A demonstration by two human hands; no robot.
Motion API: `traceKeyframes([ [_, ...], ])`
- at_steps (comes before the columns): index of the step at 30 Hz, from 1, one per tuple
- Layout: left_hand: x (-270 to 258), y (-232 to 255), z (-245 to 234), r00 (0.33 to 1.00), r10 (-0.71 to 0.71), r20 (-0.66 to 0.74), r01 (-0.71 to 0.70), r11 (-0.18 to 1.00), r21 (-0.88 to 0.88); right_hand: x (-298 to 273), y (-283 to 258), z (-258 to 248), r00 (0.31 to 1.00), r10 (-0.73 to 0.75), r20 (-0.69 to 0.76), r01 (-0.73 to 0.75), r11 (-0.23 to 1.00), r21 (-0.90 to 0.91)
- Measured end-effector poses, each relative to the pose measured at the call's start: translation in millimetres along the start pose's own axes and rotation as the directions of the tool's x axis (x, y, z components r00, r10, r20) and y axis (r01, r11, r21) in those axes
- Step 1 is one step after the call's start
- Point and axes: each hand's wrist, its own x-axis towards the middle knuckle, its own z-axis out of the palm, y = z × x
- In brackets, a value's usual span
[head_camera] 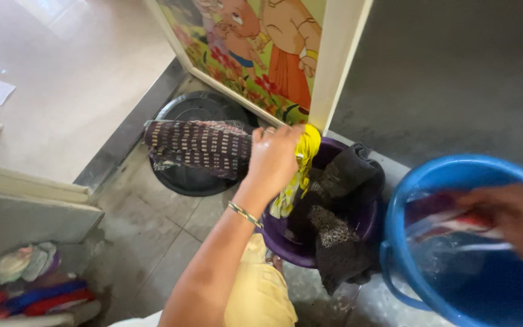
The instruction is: The person washes clothes by hand using a bucket and water from a tap, scrubbing and rinsing various items including a black garment, a yellow shirt, and patterned fabric.
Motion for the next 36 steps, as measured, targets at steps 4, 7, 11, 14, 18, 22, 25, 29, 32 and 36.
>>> traceKeyframes([
  [4, -3, -46, -23, 0.961, -0.166, -0.221, 0.156, 0.986, -0.061, -7, -21, -62, 0.980, -0.057, -0.190, 0.092, 0.979, 0.180],
  [7, -25, -90, -46, 0.873, -0.302, -0.383, 0.296, 0.952, -0.076, 30, -40, -74, 0.947, -0.087, -0.310, 0.184, 0.937, 0.298],
  [11, -61, -164, -29, 0.722, -0.521, -0.455, 0.418, 0.853, -0.313, 76, -71, -69, 0.916, -0.084, -0.393, 0.269, 0.855, 0.443],
  [14, -82, -219, 11, 0.674, -0.625, -0.394, 0.545, 0.781, -0.306, 120, -98, -104, 0.908, -0.062, -0.414, 0.289, 0.808, 0.514],
  [18, -98, -255, 63, 0.763, -0.587, -0.272, 0.590, 0.804, -0.080, 165, -116, -100, 0.906, -0.022, -0.424, 0.280, 0.781, 0.558],
  [22, -86, -256, 91, 0.918, -0.368, -0.145, 0.379, 0.924, 0.058, 166, -114, -48, 0.878, 0.064, -0.474, 0.145, 0.909, 0.390],
  [25, -63, -251, 98, 0.974, -0.225, -0.033, 0.226, 0.937, 0.266, 144, -111, -16, 0.871, -0.119, -0.477, 0.279, 0.919, 0.280],
  [29, -53, -253, 113, 0.983, -0.175, 0.055, 0.132, 0.884, 0.447, 100, -118, 24, 0.832, -0.224, -0.507, 0.323, 0.939, 0.115],
  [32, -52, -269, 126, 0.980, -0.164, 0.112, 0.089, 0.867, 0.491, 77, -123, 38, 0.755, -0.379, -0.535, 0.368, 0.920, -0.133],
  [36, -45, -268, 107, 0.987, -0.030, -0.155, 0.079, 0.943, 0.323, 39, -139, 31, 0.816, -0.281, -0.506, 0.372, 0.924, 0.085],
])
